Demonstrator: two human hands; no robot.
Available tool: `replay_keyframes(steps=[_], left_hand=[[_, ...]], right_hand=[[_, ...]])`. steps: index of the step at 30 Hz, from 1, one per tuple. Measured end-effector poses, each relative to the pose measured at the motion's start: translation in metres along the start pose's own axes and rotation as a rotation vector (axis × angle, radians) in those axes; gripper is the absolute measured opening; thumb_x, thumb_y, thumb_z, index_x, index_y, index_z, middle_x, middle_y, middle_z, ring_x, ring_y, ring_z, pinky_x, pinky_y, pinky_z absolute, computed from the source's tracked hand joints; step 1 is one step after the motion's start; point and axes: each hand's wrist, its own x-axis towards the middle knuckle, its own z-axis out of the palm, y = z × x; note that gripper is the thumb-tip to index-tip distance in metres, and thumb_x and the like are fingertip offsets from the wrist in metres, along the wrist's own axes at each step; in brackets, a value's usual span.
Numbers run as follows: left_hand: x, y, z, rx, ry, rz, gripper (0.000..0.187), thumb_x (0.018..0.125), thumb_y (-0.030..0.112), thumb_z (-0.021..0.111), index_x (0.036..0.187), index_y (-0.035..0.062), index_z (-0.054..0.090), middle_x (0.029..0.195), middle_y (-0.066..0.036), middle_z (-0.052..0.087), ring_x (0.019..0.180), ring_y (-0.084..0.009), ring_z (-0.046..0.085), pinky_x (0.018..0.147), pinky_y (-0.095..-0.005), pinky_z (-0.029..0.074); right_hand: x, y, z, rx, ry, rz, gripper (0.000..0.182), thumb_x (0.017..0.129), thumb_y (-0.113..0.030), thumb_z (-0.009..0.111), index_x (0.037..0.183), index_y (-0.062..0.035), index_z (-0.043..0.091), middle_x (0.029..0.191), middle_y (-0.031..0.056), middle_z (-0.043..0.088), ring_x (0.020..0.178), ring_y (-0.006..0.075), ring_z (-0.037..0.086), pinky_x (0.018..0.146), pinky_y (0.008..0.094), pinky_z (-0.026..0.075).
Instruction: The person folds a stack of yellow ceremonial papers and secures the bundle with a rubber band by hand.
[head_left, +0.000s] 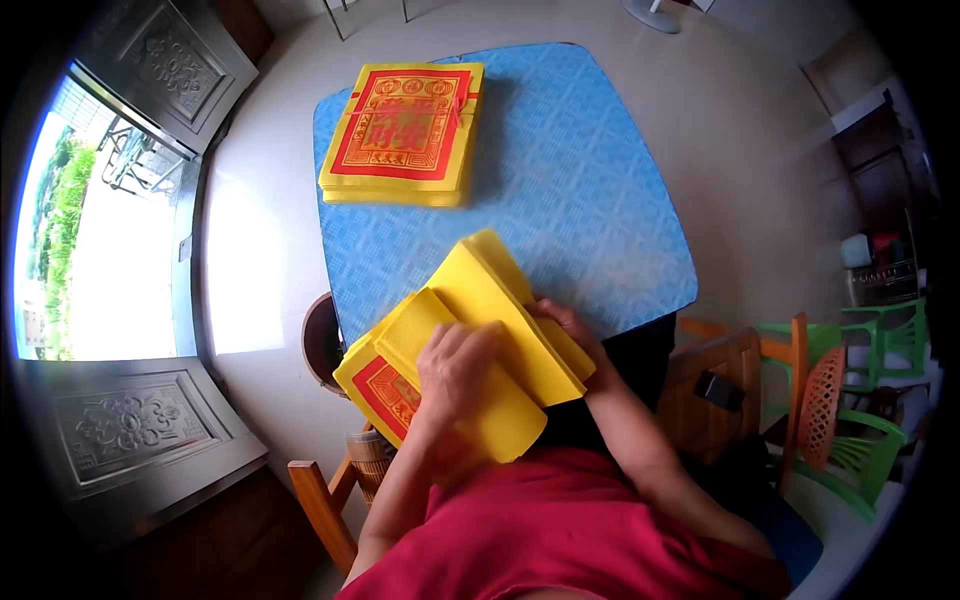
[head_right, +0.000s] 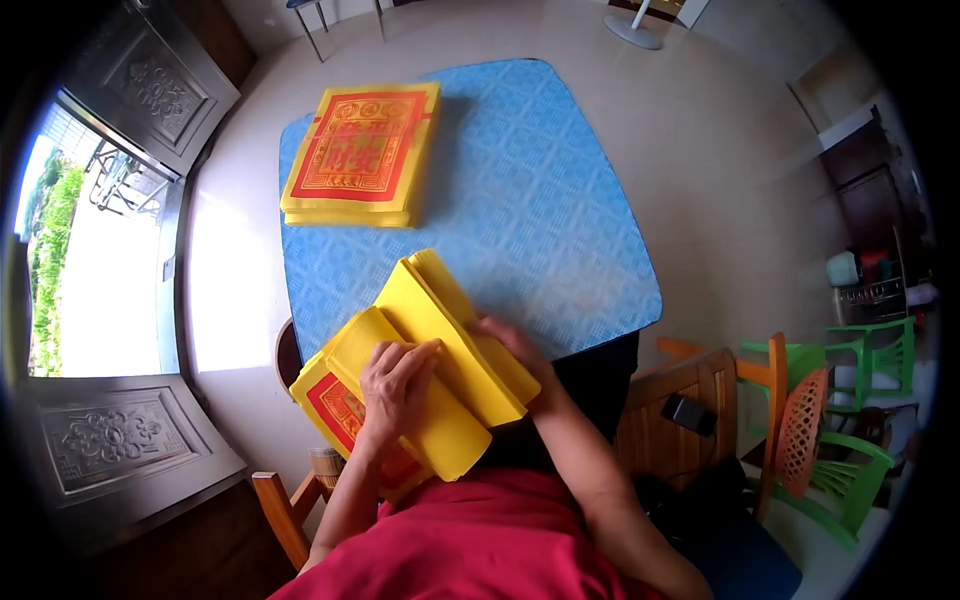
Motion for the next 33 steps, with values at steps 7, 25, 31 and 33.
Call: replay_keyframes(steps=[7,25,31,33], left_hand=[[0.001,0.0,0.002,0.01,0.011,0.028,0.025,0.073,0.002,0.071,0.097,0.0058,0.07,0.081,-0.007,0.065,0.076,-0.0239,0.06,0.067,-0.0337,0.049],[-0.006,0.01,-0.004,0.135,0.035,0.026,0.014,0.075,0.003,0.066,0.088,0.0071,0.07,0.09,-0.006,0.065,0.094,-0.0274,0.058,0.086,-0.0382,0.044],[-0.004,0.018,-0.005,0.171,0.057,-0.018,0.013,0.075,0.011,0.063,0.086,0.0089,0.07,0.095,-0.006,0.065,0.102,-0.0289,0.056,0.095,-0.0428,0.035],[-0.004,0.02,-0.003,0.169,0.065,-0.035,0.013,0.074,0.013,0.064,0.085,0.009,0.07,0.096,-0.006,0.065,0.103,-0.0292,0.056,0.095,-0.0431,0.035]], right_hand=[[-0.001,0.0,-0.009,-0.02,0.077,0.031,0.038,0.097,-0.026,0.045,0.123,0.0002,0.053,0.111,0.0125,0.063,0.096,0.0162,0.064,0.083,0.0295,0.052],[-0.002,-0.008,0.003,-0.102,0.011,-0.02,0.04,0.096,-0.023,0.042,0.129,-0.0025,0.05,0.113,0.0096,0.062,0.097,0.0139,0.062,0.086,0.0281,0.049],[0.005,-0.009,0.002,-0.08,0.019,0.0,0.037,0.099,-0.025,0.042,0.127,-0.0029,0.051,0.111,0.0094,0.062,0.096,0.0133,0.062,0.085,0.0284,0.049],[0.015,-0.001,-0.024,-0.105,-0.009,0.026,0.037,0.099,-0.027,0.043,0.126,-0.0037,0.052,0.111,0.0095,0.062,0.096,0.0138,0.062,0.085,0.0291,0.05]])
